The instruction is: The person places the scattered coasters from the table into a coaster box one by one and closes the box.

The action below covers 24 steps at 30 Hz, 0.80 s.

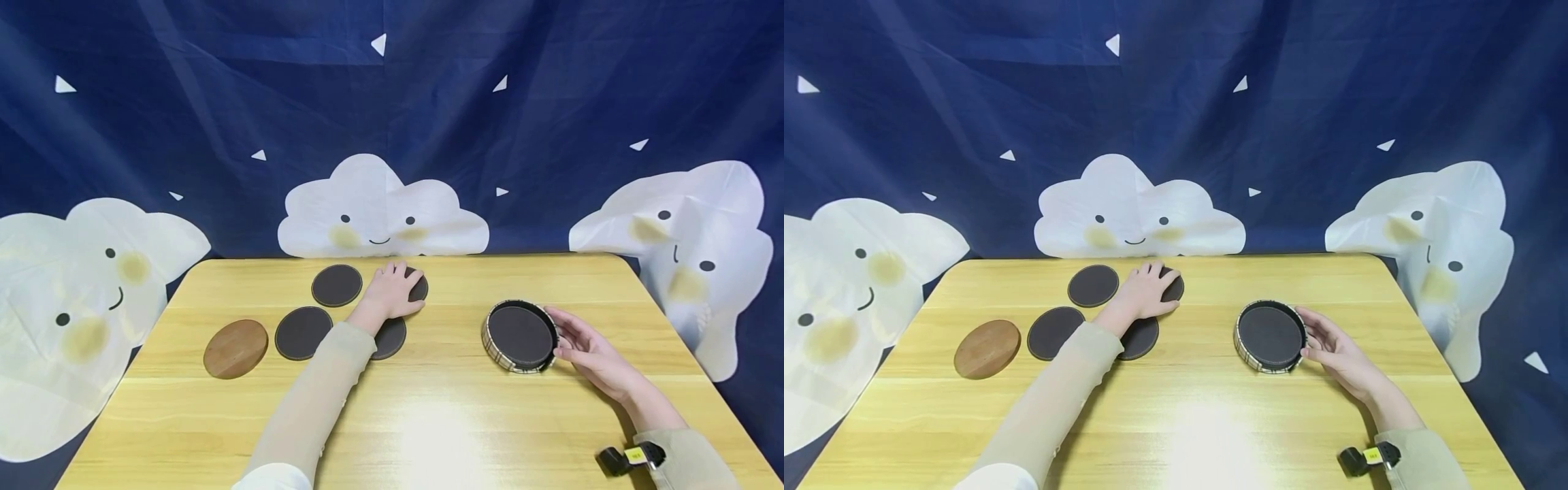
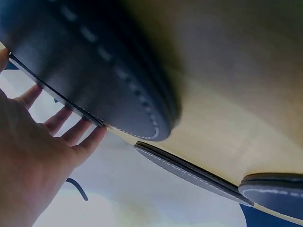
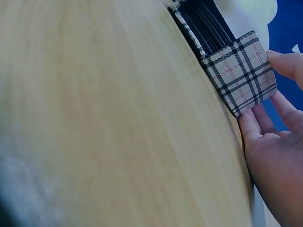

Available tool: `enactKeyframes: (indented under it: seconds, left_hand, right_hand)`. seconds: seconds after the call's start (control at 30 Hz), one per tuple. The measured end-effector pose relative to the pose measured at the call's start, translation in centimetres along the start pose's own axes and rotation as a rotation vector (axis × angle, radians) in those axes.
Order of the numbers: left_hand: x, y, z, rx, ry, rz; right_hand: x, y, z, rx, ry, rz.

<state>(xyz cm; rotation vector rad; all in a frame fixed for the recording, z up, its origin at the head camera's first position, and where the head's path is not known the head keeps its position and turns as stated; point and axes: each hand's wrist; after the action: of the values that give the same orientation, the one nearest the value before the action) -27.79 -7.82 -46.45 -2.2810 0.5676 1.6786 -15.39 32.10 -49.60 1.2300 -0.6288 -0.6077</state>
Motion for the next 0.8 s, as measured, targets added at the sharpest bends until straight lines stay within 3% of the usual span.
enactKeyframes:
  seconds: [0.43, 0.8]
  left_hand:
    - [-0.55, -0.07, -0.46, 0.011, 0.003, 0.012]
    - [-0.3, -0.17, -0.33, 0.044, -0.037, 0.028]
  right_hand:
    - [-0.14, -0.23, -0.13, 0.001, -0.002, -0.019]
    - [-0.15, -0.23, -0.16, 0.001, -0.002, -0.016]
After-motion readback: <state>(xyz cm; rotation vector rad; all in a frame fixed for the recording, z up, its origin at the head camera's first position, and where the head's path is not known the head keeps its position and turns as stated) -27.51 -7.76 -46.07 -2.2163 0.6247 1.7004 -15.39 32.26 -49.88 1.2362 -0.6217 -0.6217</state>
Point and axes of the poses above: each hand's wrist, its own z-axis towards the middle knuckle, its own x-axis out of the palm, y = z × x, and after that the axes turned 10 degrees about y, right-handed
